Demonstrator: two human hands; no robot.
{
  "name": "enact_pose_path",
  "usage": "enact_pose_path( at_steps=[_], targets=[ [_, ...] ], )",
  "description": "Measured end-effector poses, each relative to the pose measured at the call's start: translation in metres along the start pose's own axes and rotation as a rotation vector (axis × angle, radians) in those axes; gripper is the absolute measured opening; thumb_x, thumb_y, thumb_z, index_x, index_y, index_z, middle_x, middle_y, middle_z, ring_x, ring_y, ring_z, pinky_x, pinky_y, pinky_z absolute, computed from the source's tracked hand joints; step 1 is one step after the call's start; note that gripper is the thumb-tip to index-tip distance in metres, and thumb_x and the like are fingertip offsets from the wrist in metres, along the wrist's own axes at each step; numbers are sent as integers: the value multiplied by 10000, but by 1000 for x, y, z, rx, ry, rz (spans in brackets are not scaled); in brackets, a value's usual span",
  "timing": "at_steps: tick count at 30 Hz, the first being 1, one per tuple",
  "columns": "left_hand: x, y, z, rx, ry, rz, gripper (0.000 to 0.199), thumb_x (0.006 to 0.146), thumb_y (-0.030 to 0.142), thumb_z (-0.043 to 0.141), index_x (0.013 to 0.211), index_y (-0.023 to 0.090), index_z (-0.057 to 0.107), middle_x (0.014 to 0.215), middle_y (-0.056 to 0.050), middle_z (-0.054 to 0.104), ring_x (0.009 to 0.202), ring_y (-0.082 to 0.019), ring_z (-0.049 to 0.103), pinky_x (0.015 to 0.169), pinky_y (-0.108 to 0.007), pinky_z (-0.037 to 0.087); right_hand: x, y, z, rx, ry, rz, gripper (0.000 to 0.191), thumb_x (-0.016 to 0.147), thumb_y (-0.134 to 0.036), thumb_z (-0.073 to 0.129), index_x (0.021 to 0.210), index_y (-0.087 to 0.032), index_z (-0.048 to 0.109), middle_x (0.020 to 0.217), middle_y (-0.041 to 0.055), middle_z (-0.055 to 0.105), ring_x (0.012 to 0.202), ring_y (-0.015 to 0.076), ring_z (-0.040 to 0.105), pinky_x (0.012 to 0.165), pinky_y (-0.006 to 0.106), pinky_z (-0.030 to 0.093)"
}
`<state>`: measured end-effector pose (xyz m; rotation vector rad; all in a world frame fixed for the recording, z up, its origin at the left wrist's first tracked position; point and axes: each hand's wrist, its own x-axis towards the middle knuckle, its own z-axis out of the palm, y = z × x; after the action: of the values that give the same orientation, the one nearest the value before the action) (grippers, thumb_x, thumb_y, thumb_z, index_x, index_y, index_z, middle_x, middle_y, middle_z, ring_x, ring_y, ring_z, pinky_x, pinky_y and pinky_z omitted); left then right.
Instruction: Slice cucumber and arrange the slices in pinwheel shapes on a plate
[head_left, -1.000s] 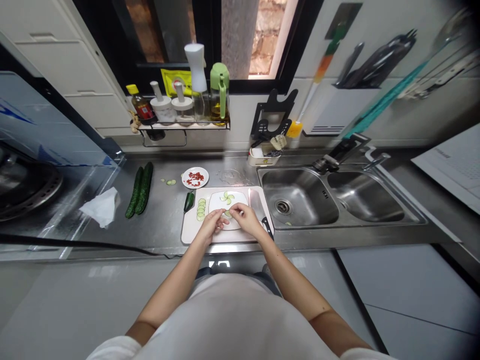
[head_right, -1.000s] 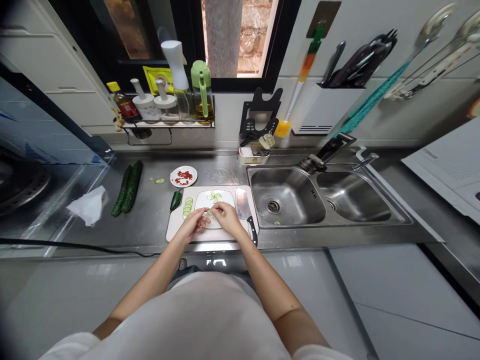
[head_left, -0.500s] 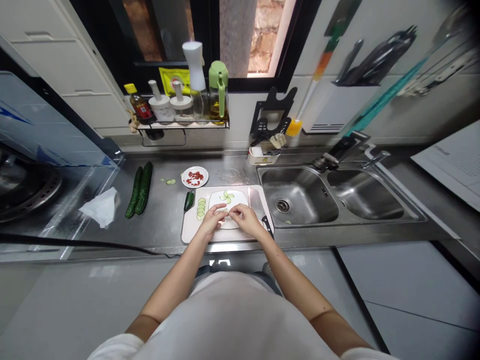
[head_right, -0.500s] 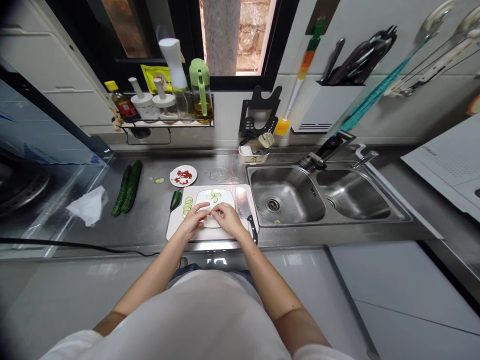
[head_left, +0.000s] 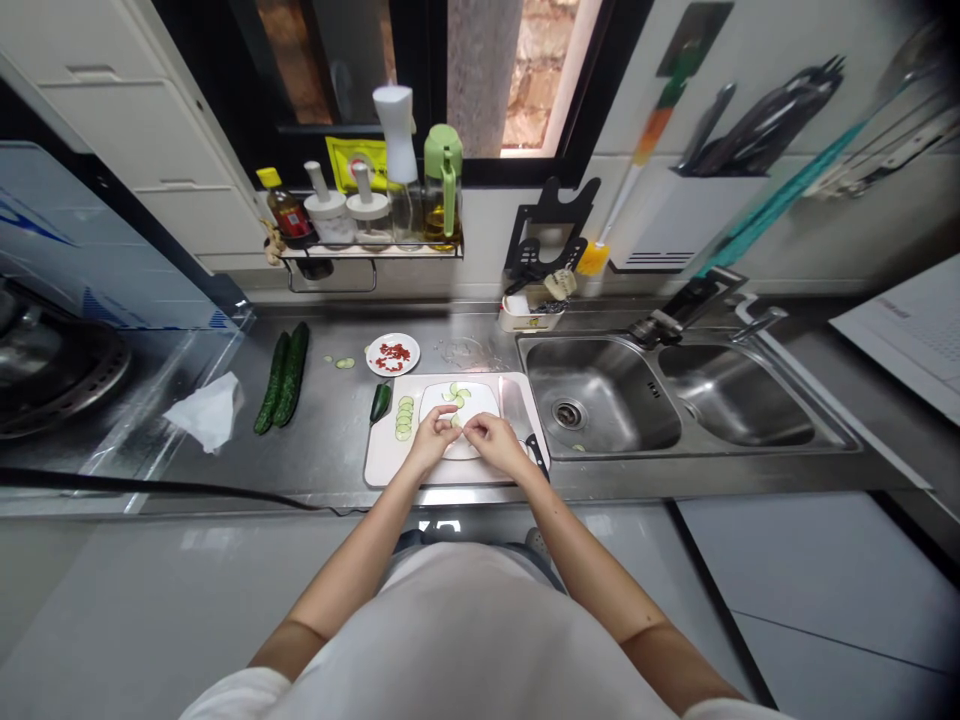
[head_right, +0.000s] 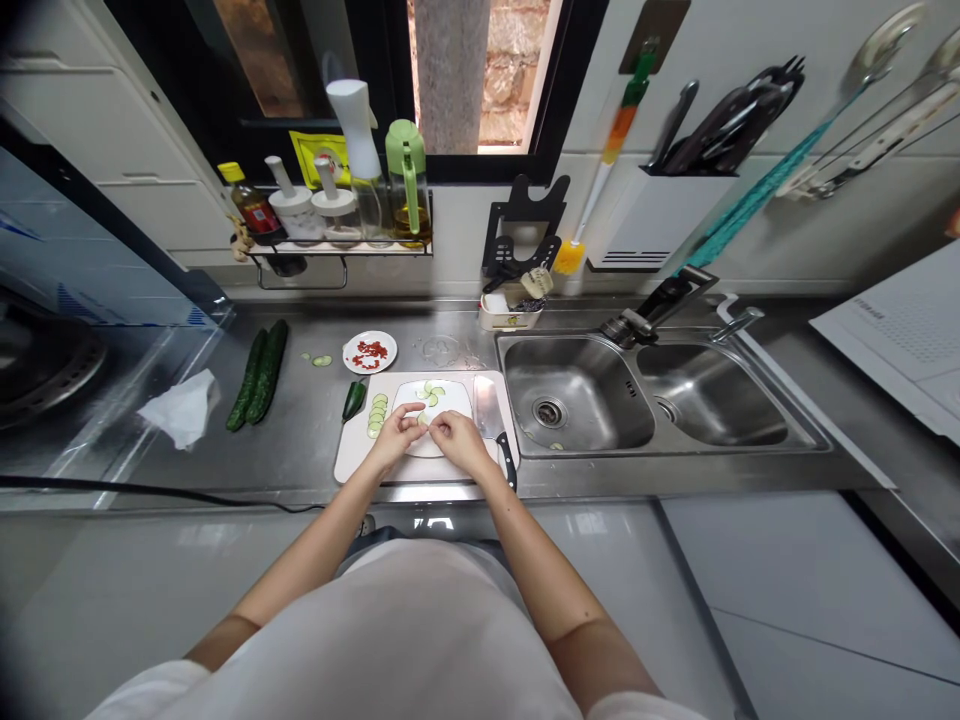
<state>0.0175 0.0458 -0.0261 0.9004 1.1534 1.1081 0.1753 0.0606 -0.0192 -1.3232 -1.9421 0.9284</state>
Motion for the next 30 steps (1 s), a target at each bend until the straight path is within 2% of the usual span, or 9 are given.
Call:
enact_pose_path(
  at_steps=[7,12,20,30],
  targets=[
    [6,-16,-3,210,-38,182,474,747,169,632,1211,180,536,704,58,476,620,-72,449,646,-206,380,0,10,3,106,-23,86,156,788,-258,549,720,-164,652,709,14,664,663,133,557,660,239,415],
    [12,-26,-1,296,-35,202,457,766,133,611,1215,189,550,756,36,508,673,-86,492,702,-222,409,-1,19,2,108,-40,111,152,773,-242,544,720,-160,661,706,20,670,665,139,561,654,236,411],
    [19,-38,3,401,-42,125,396,743,117,603,1133,182,603,681,60,495,605,-75,471,650,-200,395,-6,24,-3,-94,-105,167,156,814,-206,542,771,-156,683,704,23,685,657,132,569,621,213,374],
    [26,-27,10,747,-74,146,359,745,155,613,1093,232,651,715,32,587,658,-126,531,668,-228,401,-6,20,-7,-413,-172,202,176,875,-224,532,885,-167,698,867,65,715,798,159,616,679,218,366]
  ],
)
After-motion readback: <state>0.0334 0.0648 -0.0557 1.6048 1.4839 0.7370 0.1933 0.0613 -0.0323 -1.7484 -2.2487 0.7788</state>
